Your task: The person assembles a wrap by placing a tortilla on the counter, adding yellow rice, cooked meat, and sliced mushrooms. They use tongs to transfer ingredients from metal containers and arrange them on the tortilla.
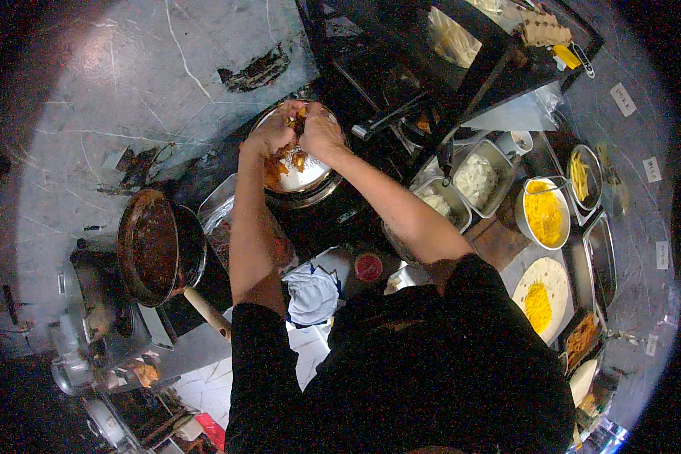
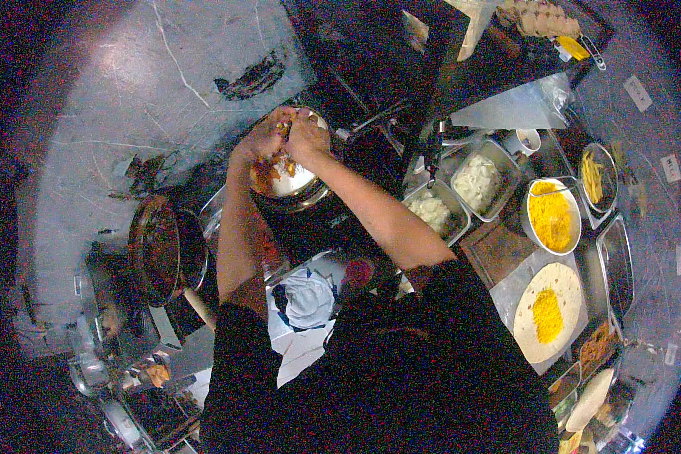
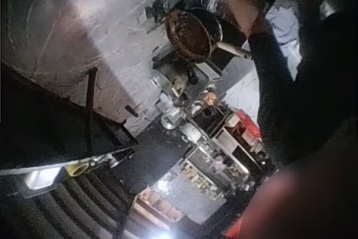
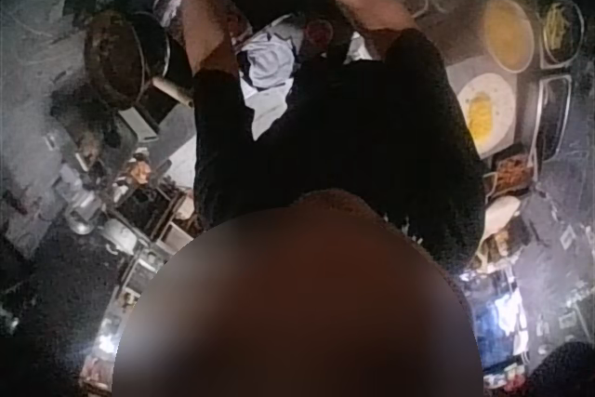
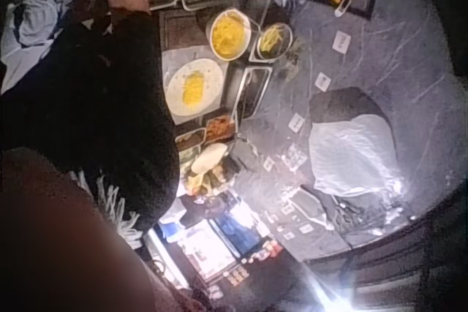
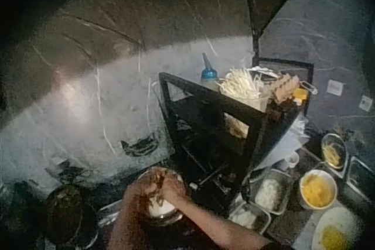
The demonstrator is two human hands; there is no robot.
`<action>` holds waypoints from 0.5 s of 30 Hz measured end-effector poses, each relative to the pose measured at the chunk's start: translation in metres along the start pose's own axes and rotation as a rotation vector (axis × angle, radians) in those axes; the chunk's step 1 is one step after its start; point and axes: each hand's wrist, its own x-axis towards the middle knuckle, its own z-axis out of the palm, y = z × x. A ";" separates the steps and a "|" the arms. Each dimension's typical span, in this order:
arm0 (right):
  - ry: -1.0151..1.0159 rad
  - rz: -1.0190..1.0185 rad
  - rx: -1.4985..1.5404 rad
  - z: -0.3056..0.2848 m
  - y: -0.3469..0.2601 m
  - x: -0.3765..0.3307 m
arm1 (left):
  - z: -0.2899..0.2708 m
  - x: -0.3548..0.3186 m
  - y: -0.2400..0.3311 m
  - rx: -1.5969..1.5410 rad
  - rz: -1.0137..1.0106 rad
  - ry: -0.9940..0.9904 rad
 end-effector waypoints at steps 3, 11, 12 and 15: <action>0.004 0.063 0.023 0.009 0.003 0.004 | -0.003 0.001 0.002 -0.154 -0.068 -0.063; 0.077 -0.025 0.239 0.000 0.005 -0.001 | -0.016 -0.012 0.007 -0.435 -0.160 -0.113; 0.062 -0.026 0.235 -0.002 0.001 -0.001 | -0.018 -0.014 0.003 -0.494 -0.173 -0.088; 0.110 -0.110 0.239 -0.008 -0.005 -0.002 | -0.024 -0.016 0.000 -0.592 -0.151 -0.037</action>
